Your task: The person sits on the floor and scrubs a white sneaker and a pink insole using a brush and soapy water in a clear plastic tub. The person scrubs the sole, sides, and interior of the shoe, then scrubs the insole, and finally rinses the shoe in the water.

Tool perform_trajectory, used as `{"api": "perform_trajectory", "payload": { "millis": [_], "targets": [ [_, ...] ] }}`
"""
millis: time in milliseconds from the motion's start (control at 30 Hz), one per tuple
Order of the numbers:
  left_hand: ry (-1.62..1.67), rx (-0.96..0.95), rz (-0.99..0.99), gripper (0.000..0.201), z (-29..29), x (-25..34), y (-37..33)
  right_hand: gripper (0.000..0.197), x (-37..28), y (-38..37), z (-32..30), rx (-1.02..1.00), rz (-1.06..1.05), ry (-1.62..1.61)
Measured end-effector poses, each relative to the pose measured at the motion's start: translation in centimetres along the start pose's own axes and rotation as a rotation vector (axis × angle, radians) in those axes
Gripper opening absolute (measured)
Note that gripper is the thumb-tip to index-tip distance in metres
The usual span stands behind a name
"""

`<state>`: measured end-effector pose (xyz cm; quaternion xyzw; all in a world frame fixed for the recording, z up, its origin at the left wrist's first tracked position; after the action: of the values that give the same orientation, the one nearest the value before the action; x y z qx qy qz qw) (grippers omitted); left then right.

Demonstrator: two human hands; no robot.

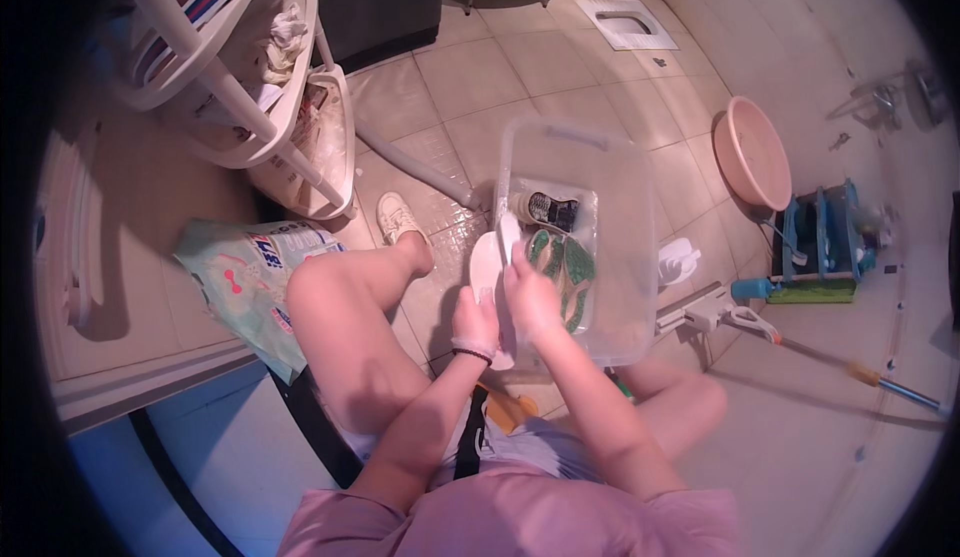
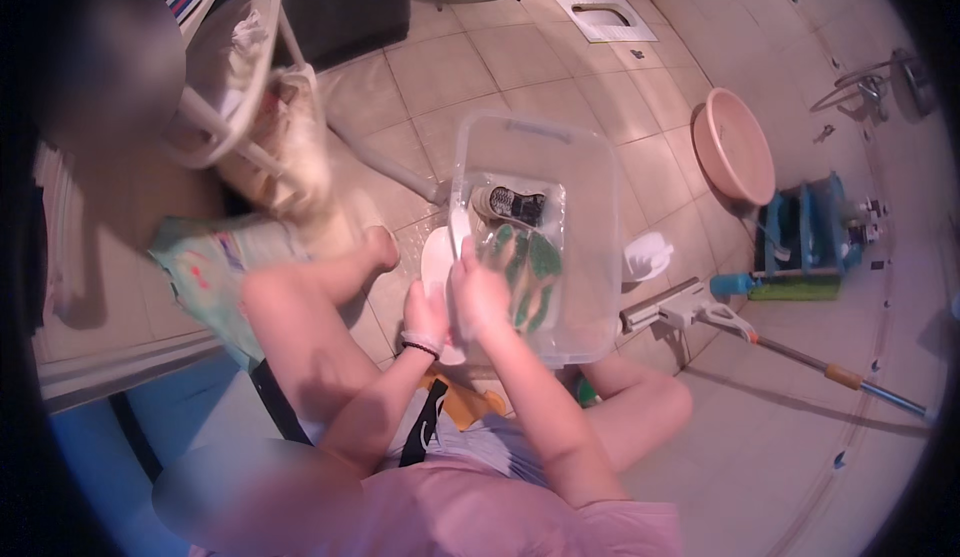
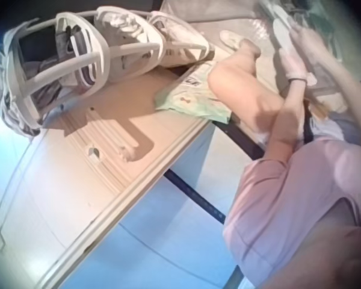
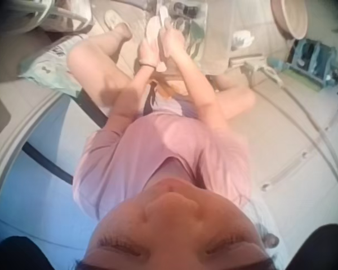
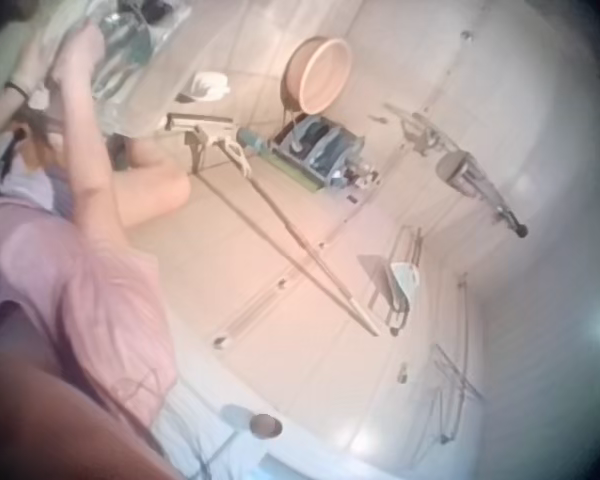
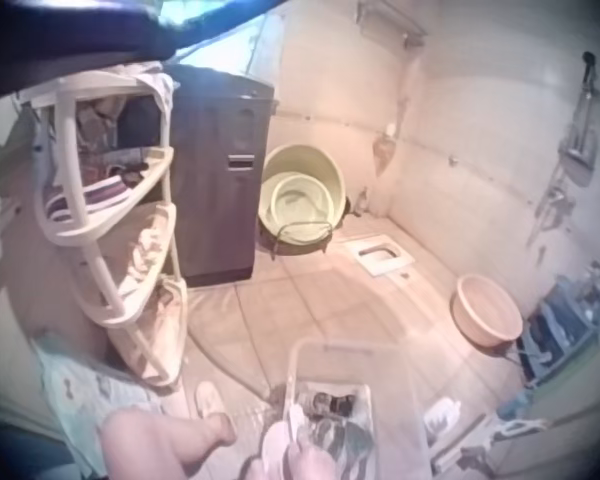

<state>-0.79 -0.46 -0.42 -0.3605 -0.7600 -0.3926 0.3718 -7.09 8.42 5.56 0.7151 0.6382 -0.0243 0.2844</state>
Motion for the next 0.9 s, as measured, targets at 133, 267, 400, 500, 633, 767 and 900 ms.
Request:
{"api": "perform_trajectory", "payload": {
  "millis": [133,267,400,500,633,767,900],
  "targets": [
    [-0.039,0.008,0.011,0.035,0.7,-0.1,1.0,0.046,2.1,6.7,0.2,-0.074,0.006,0.114],
    [-0.044,0.007,0.013,0.033,-0.1,1.3,-2.0,0.042,0.4,4.8,0.4,-0.068,0.001,-0.068],
    [0.086,0.092,0.04,0.031,0.9,1.1,-2.1,0.042,-0.3,1.6,0.1,-0.011,0.022,-0.062],
    [0.082,0.141,0.042,0.03,1.3,0.7,-2.4,0.042,0.3,4.6,0.4,-0.036,0.029,-0.075],
    [0.071,0.137,0.071,0.029,1.7,-0.6,-2.2,0.042,2.7,9.2,1.6,-0.033,0.026,0.096],
    [0.345,0.04,0.069,0.029,1.9,-2.2,-3.1,0.041,-0.4,2.6,1.1,-0.025,-0.012,-0.091],
    [0.231,0.021,0.12,0.028,2.8,-0.4,-2.9,0.039,-1.4,-1.0,-1.1,-0.025,0.006,-0.07]
  ]
}}
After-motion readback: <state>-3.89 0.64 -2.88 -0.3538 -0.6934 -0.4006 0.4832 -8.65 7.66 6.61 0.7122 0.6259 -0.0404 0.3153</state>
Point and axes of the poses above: each hand's wrist, its own y-axis away from the middle knuckle, its own z-axis out of the palm, x = y × z, the point moved 1 cm from there along -y, towards the middle knuckle, and after that the axes turned 6 degrees about z, right-handed, at the moved point
